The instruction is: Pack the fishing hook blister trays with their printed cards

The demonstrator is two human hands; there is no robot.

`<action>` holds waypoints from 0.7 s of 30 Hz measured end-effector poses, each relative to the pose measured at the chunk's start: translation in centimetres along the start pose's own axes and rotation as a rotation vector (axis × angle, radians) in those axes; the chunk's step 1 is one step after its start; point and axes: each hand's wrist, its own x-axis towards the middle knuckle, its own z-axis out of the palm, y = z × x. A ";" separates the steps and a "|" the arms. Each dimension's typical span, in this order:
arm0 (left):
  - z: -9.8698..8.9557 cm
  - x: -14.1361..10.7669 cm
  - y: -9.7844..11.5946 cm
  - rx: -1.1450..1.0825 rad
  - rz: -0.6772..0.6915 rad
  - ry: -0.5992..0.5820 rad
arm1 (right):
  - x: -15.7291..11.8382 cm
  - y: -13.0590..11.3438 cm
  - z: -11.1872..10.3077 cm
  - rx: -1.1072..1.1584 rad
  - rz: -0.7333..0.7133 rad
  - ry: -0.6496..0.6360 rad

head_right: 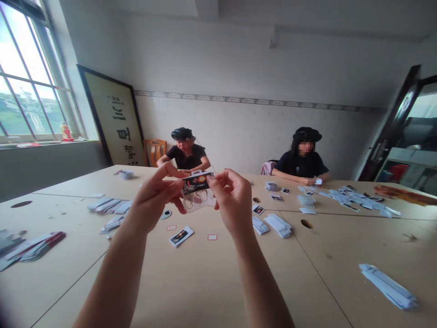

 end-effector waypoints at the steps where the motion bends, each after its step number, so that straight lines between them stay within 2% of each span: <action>1: 0.0 -0.1 0.2 0.001 0.009 0.003 | 0.0 0.0 0.0 0.013 -0.007 0.000; 6: -0.1 -0.5 1.0 -0.015 0.050 -0.010 | -0.3 -0.5 -0.2 0.088 -0.030 -0.065; 21: -0.1 -0.9 1.1 -0.025 0.109 -0.055 | -0.6 -0.6 -0.2 0.099 -0.058 -0.086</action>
